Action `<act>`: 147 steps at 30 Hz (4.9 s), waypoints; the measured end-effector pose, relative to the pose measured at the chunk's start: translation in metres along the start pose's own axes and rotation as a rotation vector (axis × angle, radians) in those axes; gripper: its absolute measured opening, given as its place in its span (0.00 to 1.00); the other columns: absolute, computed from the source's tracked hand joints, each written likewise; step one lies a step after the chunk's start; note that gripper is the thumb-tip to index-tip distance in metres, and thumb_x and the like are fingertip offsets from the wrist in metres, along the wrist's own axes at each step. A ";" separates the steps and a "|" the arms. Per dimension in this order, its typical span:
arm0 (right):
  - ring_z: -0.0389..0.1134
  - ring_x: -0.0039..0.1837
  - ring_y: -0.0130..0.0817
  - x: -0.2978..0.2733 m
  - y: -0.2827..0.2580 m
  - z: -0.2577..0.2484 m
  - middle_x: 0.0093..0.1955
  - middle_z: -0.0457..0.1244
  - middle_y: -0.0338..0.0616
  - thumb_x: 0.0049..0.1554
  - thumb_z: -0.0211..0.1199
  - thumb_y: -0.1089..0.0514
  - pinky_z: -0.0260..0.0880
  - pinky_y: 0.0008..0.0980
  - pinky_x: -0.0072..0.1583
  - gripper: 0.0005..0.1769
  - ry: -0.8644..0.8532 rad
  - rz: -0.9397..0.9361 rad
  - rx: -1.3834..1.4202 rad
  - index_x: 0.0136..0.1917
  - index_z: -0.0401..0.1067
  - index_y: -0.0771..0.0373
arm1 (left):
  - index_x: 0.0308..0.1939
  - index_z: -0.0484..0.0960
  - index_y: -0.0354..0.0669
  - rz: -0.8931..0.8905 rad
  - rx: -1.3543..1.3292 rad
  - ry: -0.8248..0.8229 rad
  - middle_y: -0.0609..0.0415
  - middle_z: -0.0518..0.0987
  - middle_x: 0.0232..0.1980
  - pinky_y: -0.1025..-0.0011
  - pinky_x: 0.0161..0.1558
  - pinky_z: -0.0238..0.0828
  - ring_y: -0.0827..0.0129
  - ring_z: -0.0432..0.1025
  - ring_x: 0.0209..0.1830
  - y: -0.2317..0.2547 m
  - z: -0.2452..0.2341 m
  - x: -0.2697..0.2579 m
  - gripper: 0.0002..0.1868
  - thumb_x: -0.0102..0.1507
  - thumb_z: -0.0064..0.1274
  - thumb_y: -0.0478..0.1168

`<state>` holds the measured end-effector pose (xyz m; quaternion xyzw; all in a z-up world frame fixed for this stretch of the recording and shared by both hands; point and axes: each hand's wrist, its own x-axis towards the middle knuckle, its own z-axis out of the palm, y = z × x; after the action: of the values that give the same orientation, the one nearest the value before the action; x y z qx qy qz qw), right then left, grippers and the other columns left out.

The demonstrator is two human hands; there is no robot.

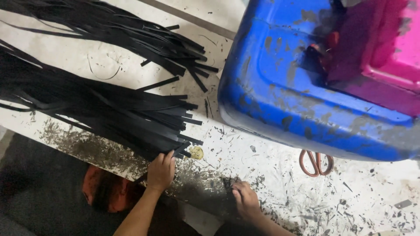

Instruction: The person smooths long black rubber strips on a workbench using a small reddish tool, repeatedly rubbing along the length of each strip. The person handles multiple strips one at a time, occasionally discarding a piece into a green bin below the table.

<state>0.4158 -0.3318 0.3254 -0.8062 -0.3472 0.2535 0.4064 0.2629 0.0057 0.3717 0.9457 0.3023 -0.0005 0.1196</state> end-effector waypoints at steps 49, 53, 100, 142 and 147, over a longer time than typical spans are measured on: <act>0.74 0.51 0.41 0.007 -0.053 -0.012 0.53 0.70 0.49 0.66 0.49 0.52 0.74 0.34 0.51 0.19 0.362 -0.095 -0.139 0.62 0.70 0.66 | 0.67 0.78 0.65 0.215 -0.190 0.214 0.65 0.77 0.38 0.67 0.31 0.66 0.68 0.70 0.29 -0.017 0.006 -0.015 0.22 0.69 0.45 0.47; 0.74 0.53 0.43 0.001 -0.064 -0.013 0.53 0.70 0.50 0.67 0.52 0.53 0.72 0.36 0.52 0.16 0.412 -0.297 -0.193 0.61 0.70 0.66 | 0.61 0.84 0.50 0.473 -0.282 0.502 0.56 0.78 0.38 0.61 0.34 0.72 0.60 0.75 0.34 -0.012 -0.002 -0.022 0.16 0.70 0.50 0.39; 0.65 0.39 0.44 -0.019 -0.050 0.013 0.35 0.64 0.41 0.56 0.69 0.63 0.66 0.38 0.44 0.04 0.640 -0.257 -0.554 0.43 0.78 0.54 | 0.38 0.86 0.41 0.717 -0.575 0.450 0.54 0.70 0.29 0.67 0.28 0.69 0.59 0.70 0.25 0.095 0.031 -0.084 0.04 0.62 0.58 0.29; 0.65 0.40 0.43 -0.012 -0.046 -0.013 0.34 0.66 0.40 0.60 0.67 0.60 0.64 0.38 0.47 0.02 0.707 -0.089 -0.435 0.43 0.78 0.57 | 0.36 0.85 0.41 0.776 -0.562 0.507 0.54 0.71 0.28 0.68 0.26 0.68 0.61 0.70 0.23 0.098 0.028 -0.080 0.02 0.61 0.62 0.30; 0.65 0.39 0.38 -0.011 -0.080 -0.001 0.32 0.67 0.40 0.57 0.65 0.60 0.63 0.31 0.44 0.04 0.524 -0.085 -0.367 0.41 0.79 0.54 | 0.35 0.86 0.42 0.769 -0.538 0.518 0.55 0.71 0.28 0.69 0.26 0.68 0.61 0.70 0.22 0.097 0.035 -0.082 0.03 0.61 0.62 0.30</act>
<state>0.3816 -0.3064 0.3942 -0.8886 -0.3042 -0.0469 0.3401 0.2537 -0.1261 0.3658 0.8932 -0.0567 0.3544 0.2709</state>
